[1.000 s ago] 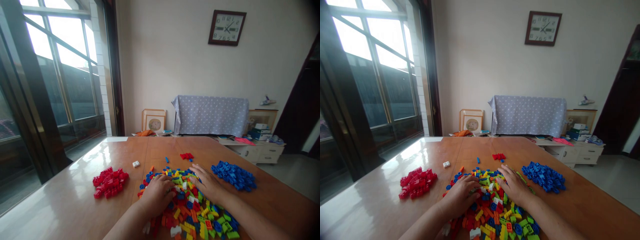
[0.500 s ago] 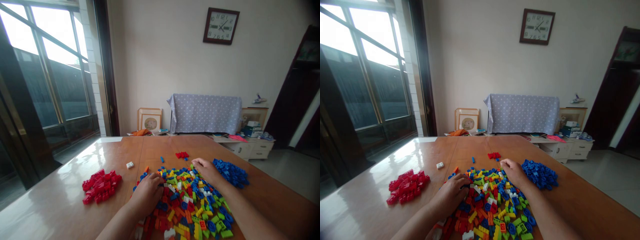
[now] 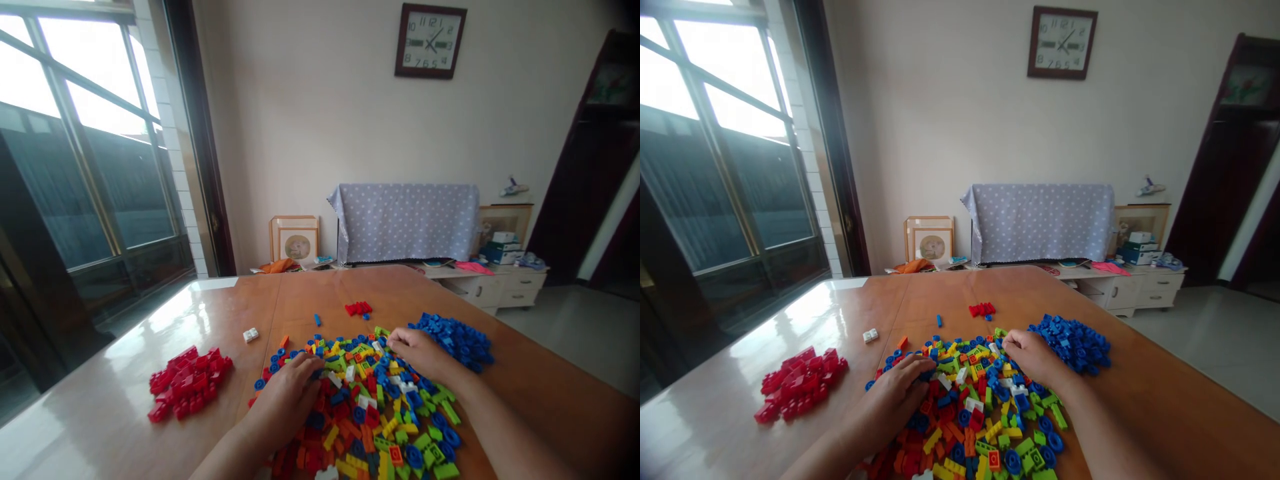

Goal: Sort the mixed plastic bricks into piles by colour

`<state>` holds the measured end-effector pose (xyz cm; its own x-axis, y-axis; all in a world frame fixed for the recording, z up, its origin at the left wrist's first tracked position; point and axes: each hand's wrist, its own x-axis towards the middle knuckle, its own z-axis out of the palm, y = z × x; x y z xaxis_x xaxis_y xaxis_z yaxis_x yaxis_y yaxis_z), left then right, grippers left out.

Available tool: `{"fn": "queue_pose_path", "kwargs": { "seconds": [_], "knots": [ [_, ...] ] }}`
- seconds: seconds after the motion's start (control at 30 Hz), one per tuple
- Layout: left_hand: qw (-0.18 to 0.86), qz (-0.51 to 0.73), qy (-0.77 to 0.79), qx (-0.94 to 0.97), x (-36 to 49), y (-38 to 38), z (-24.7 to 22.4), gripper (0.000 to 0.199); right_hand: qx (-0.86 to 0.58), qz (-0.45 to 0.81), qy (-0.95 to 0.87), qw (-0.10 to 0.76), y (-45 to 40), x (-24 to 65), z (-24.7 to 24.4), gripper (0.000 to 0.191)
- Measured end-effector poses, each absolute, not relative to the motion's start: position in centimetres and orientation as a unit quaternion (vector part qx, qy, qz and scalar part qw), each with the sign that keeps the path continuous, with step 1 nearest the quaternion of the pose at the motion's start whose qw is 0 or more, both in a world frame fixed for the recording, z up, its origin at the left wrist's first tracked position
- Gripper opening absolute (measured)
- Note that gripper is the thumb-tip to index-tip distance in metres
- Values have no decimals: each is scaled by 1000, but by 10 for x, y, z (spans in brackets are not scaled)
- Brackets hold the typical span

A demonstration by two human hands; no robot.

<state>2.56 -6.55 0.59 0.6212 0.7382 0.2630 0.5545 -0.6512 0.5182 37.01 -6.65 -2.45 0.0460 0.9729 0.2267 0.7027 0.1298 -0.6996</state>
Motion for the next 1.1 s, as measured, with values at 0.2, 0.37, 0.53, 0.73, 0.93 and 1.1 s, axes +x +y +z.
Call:
{"fn": "queue_pose_path", "kwargs": {
  "seconds": [0.2,0.37,0.53,0.73,0.93,1.1],
  "knots": [
    [195,226,342,891,28,-70,1,38,-626,177,-688,321,-64,361,-24,26],
    [161,214,365,892,30,-69,1,43,-702,94,-655,262,-66,384,-18,22],
    [135,186,382,895,37,-69,0,46,-714,91,-661,212,-71,385,-15,19],
    [130,171,370,904,45,-70,2,43,-669,100,-702,223,-73,363,-15,12],
    [121,143,351,917,57,-68,9,42,-604,114,-742,268,-74,347,-20,14],
    [107,131,344,924,72,-69,16,40,-552,137,-771,288,-74,336,-25,13]
  ]
}}
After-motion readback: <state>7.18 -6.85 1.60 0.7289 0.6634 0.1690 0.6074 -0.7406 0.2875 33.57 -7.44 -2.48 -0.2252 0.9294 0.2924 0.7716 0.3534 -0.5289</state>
